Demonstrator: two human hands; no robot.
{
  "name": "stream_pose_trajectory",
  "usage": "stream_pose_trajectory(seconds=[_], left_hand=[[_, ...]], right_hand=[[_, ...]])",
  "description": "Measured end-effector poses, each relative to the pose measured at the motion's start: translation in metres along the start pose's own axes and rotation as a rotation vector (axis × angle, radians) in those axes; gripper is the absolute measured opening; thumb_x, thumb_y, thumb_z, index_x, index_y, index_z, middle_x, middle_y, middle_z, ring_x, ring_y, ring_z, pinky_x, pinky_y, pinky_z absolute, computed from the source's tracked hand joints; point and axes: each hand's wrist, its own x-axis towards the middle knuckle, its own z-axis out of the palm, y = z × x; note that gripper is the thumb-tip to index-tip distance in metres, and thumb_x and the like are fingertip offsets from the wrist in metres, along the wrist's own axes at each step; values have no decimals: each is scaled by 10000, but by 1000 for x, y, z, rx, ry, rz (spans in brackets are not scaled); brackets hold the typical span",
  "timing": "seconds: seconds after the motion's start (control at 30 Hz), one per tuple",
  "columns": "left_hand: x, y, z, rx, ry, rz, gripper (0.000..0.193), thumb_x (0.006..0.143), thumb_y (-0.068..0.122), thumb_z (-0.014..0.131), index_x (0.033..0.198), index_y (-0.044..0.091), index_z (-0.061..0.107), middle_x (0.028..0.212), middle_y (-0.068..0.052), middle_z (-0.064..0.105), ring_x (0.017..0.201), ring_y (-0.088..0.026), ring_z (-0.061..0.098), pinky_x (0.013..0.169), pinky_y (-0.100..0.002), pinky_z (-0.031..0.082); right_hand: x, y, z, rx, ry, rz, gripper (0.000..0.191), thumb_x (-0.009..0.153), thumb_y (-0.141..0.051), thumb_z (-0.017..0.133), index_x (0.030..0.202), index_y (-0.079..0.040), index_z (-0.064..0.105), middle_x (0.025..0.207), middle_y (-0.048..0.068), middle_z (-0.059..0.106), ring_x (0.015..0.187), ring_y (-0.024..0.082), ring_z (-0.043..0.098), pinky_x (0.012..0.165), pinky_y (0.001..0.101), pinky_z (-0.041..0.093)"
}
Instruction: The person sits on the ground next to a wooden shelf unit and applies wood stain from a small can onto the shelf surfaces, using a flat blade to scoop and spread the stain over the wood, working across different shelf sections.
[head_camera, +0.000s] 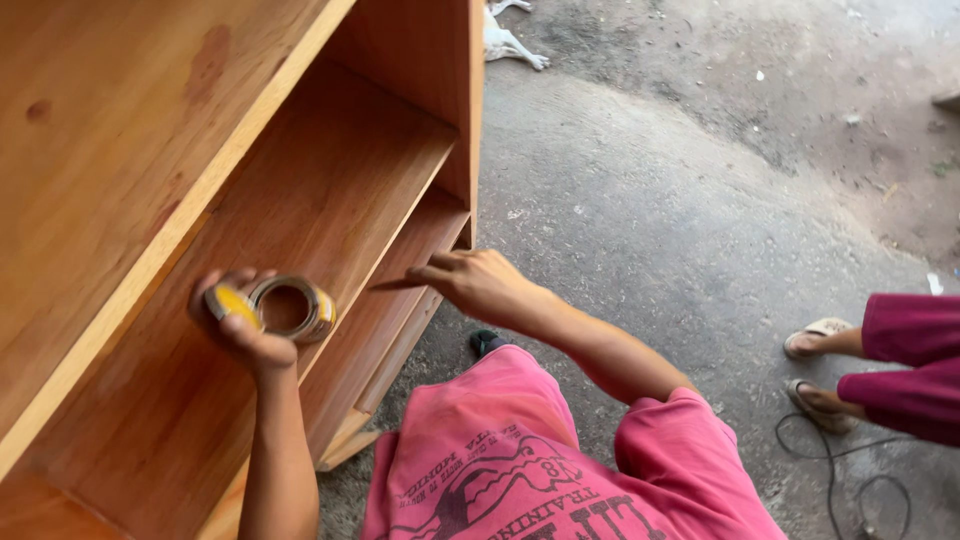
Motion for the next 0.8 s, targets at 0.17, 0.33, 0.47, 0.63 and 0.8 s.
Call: stream_pose_trajectory(seconds=[0.17,0.33,0.47,0.63,0.8], left_hand=[[7,2,13,190,-125,54,800,1053,715,420,1436,14,468,1193,-157,662,1027,-266,732,900,-400,597],[7,9,17,99,-136,-12,811,1008,743,478,1401,34,500,1143,-148,671,1020,-231,722,857,-361,634],[3,18,18,90,-159,31,758,1029,709,497,1414,56,521,1167,-148,671,1060,-233,710,913,-353,611],[-3,19,11,117,-139,51,663,1042,581,560,1432,48,500,1174,-159,671,1041,-246,719,927,-370,602],[-1,15,7,129,-88,59,598,1034,488,576,1444,59,503,1170,-159,691,1055,-264,728,938,-389,604]], right_hand=[[21,-14,-52,-179,11,-150,491,942,-96,603,1410,-233,657,888,95,611,760,263,657,622,405,555],[71,-32,-55,-406,25,-447,331,907,-127,635,1231,-98,695,956,47,613,837,203,668,698,348,560],[110,-48,-33,-592,-64,-578,159,964,-169,650,1055,-60,722,901,32,605,723,155,623,600,317,517],[131,-69,-22,-781,-152,-687,133,947,-153,662,844,-70,663,857,25,590,718,152,606,646,306,520],[138,-86,-21,-862,-237,-725,150,894,-149,676,757,-93,651,837,25,606,736,160,627,669,310,523]])
